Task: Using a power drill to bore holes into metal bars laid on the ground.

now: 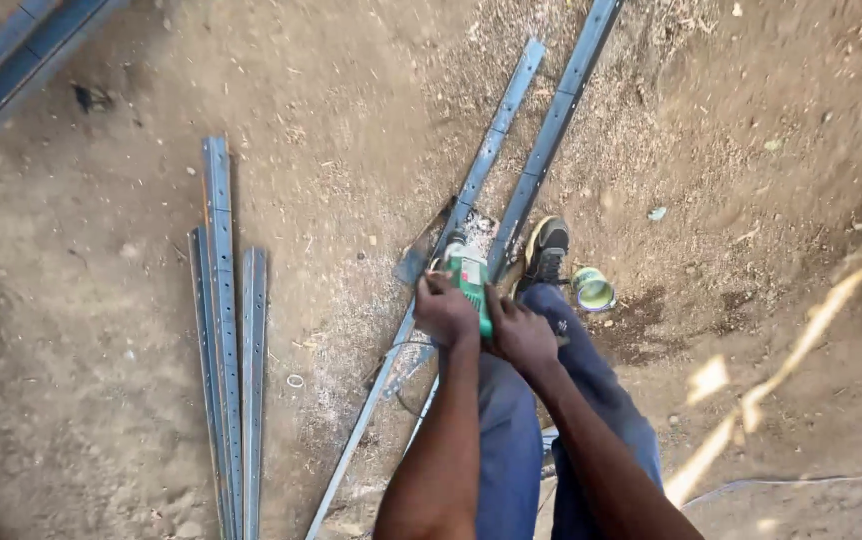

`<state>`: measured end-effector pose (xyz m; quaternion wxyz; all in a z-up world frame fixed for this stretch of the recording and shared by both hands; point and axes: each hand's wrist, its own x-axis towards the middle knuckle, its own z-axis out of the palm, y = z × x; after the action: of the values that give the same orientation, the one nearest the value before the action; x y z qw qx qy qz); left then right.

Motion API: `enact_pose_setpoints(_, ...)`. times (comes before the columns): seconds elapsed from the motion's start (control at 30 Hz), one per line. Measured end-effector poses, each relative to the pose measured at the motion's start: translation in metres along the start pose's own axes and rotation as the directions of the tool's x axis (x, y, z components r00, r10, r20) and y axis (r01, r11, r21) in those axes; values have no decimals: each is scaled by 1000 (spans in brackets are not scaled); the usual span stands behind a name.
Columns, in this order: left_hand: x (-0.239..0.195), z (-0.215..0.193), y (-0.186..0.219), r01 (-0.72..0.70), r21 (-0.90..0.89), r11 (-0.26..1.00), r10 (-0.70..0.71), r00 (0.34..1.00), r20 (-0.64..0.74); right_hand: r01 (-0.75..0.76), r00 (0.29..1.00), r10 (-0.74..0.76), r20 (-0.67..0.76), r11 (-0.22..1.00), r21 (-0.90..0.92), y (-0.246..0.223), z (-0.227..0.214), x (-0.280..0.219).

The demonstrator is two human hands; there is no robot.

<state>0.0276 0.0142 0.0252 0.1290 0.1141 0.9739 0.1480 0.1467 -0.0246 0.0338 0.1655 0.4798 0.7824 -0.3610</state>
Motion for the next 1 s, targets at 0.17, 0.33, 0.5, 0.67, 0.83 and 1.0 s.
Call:
enact_pose_setpoints(0.17, 4, 3, 15, 21, -29, 999, -22, 1000, -17, 209, 973, -210, -95, 978, -23, 11, 3, 11)
enact_pose_setpoints(0.33, 10, -5, 30, 255, -141, 957, -245, 966, 84, 284, 942, -296, 157, 954, 97, 13, -13, 28)
enact_pose_setpoints(0.5, 10, -6, 26, 370, -134, 919, -358, 927, 109, 293, 897, -315, 309, 949, 119, 16, -22, 30)
enact_pose_setpoints(0.67, 9, 21, 12, 221, 41, 974, -218, 974, -65, 304, 894, -321, 312, 947, 104, 21, -39, 37)
enact_pose_setpoints(0.83, 21, 7, 31, 322, -43, 946, -319, 946, 62, 376, 887, -384, 259, 923, 80, 17, -23, 41)
enact_pose_setpoints(1.0, 32, 12, 16, 339, 29, 940, -340, 939, 53, 413, 897, -406, 176, 911, -3, 7, -25, 49)
